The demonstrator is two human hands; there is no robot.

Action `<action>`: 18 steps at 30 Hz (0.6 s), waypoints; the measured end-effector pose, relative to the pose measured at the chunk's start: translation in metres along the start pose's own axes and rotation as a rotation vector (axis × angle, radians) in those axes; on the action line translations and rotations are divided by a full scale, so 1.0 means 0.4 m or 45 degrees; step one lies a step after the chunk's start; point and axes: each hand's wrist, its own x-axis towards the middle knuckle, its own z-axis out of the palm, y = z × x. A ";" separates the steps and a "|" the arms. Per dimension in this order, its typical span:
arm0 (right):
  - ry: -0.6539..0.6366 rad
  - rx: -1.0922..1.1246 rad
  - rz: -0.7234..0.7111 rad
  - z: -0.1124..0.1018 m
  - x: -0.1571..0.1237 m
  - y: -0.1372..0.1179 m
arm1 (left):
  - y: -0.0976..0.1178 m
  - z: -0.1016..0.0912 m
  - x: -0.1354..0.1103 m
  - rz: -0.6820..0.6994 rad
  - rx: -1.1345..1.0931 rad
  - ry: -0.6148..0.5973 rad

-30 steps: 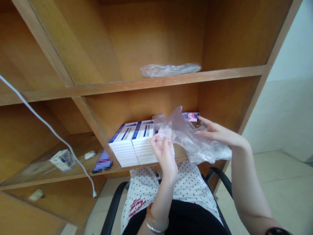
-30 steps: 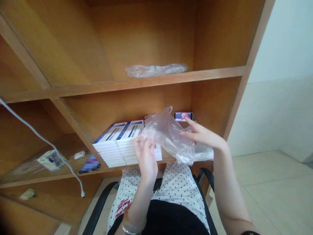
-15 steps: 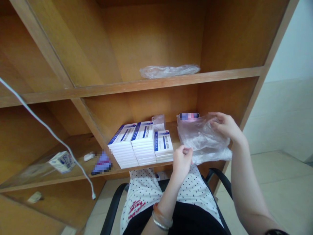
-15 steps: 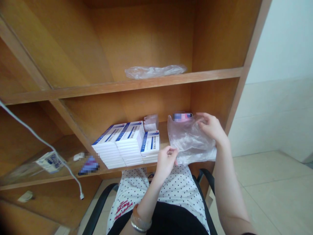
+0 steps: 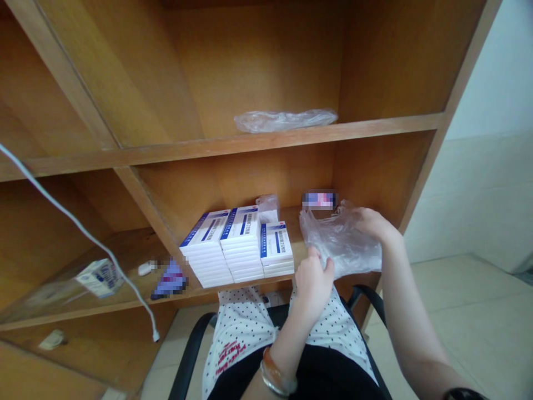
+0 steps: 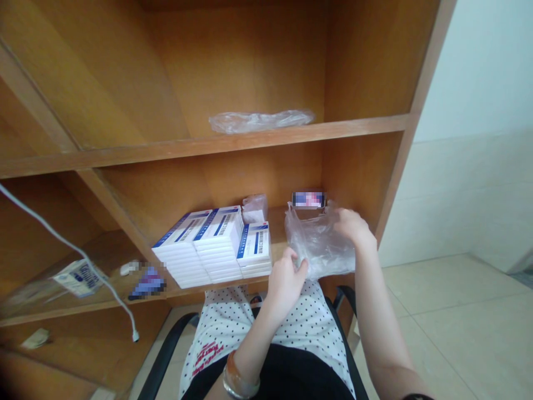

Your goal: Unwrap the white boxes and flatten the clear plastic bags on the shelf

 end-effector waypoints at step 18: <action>0.091 -0.187 -0.333 0.150 0.075 0.006 | -0.004 0.192 0.216 0.134 0.535 -0.258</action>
